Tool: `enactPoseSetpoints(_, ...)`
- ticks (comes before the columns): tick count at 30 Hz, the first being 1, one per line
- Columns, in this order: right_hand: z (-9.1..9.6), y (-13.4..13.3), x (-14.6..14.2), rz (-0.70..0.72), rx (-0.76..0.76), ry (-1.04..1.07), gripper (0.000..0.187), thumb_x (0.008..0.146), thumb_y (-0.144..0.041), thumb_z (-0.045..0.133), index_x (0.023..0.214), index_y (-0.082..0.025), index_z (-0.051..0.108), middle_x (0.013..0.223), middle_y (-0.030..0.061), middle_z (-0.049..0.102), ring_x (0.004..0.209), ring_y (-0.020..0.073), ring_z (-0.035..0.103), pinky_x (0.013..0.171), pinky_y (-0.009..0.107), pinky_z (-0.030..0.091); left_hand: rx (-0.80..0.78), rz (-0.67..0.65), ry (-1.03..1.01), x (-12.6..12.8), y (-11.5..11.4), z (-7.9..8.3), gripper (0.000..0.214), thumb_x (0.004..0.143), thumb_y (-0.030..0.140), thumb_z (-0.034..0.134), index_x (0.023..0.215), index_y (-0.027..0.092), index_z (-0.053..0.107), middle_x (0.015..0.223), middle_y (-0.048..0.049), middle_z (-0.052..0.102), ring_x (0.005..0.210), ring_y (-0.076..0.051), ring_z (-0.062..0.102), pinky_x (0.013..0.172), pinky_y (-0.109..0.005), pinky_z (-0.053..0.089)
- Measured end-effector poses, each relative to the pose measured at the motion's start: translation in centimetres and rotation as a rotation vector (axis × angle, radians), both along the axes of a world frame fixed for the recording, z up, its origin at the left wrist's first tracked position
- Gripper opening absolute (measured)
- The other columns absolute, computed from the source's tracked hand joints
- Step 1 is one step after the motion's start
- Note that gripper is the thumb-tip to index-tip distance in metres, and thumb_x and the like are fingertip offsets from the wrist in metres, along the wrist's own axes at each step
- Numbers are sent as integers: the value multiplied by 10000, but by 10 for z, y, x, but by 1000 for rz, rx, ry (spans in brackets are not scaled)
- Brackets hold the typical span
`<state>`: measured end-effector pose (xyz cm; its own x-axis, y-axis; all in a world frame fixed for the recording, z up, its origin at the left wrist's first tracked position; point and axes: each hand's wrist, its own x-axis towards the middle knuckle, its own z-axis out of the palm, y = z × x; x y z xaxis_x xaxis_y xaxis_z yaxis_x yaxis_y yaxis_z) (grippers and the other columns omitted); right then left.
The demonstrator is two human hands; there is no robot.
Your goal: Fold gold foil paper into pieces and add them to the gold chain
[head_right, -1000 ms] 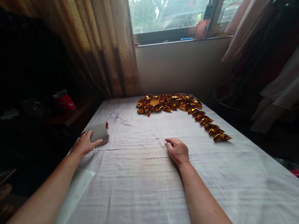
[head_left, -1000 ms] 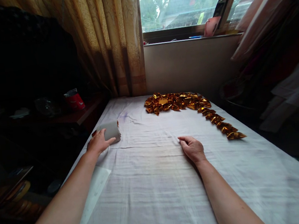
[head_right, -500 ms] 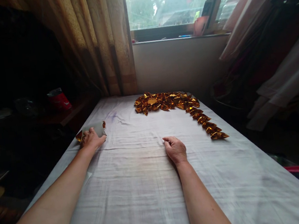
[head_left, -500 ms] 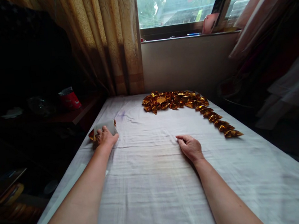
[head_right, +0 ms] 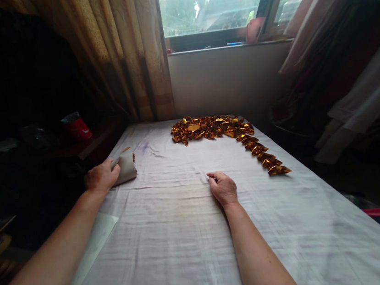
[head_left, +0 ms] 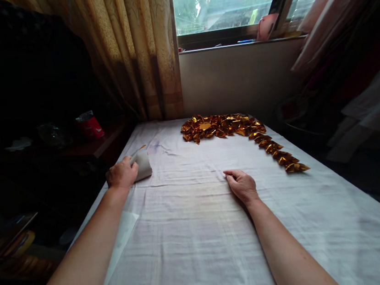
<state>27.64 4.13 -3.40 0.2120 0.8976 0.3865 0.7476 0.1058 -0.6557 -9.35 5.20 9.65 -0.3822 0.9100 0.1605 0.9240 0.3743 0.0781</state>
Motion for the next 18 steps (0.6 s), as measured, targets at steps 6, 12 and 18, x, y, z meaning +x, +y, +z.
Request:
enactPoseSetpoints(6, 3, -3, -3, 26, 24, -5, 278, 759, -306, 503, 872, -263, 753, 949, 17, 757, 909, 209, 685, 843, 338, 535, -136, -286, 84, 84, -41, -3, 325, 874, 447, 474, 1049, 242, 654, 919, -103, 734, 906, -289, 690, 754, -359, 490)
enactPoseSetpoints(12, 4, -6, -8, 77, 56, -17, 293, 785, -277, 484, 920, -246, 742, 960, 32, 748, 896, 197, 681, 827, 316, 541, -244, -639, -183, 133, -58, -22, 473, 828, 633, 516, 1031, 240, 682, 1014, -110, 741, 948, -299, 687, 758, -362, 505)
enactPoseSetpoints(18, 8, -12, -21, 187, 85, -83, 301, 811, -217, 485, 990, -245, 726, 1000, 45, 731, 916, 200, 670, 850, 326, 536, -81, -827, -184, 111, -34, -52, 405, 912, 408, 488, 1264, 256, 619, 1361, -70, 598, 1246, -231, 545, 1073, -361, 383)
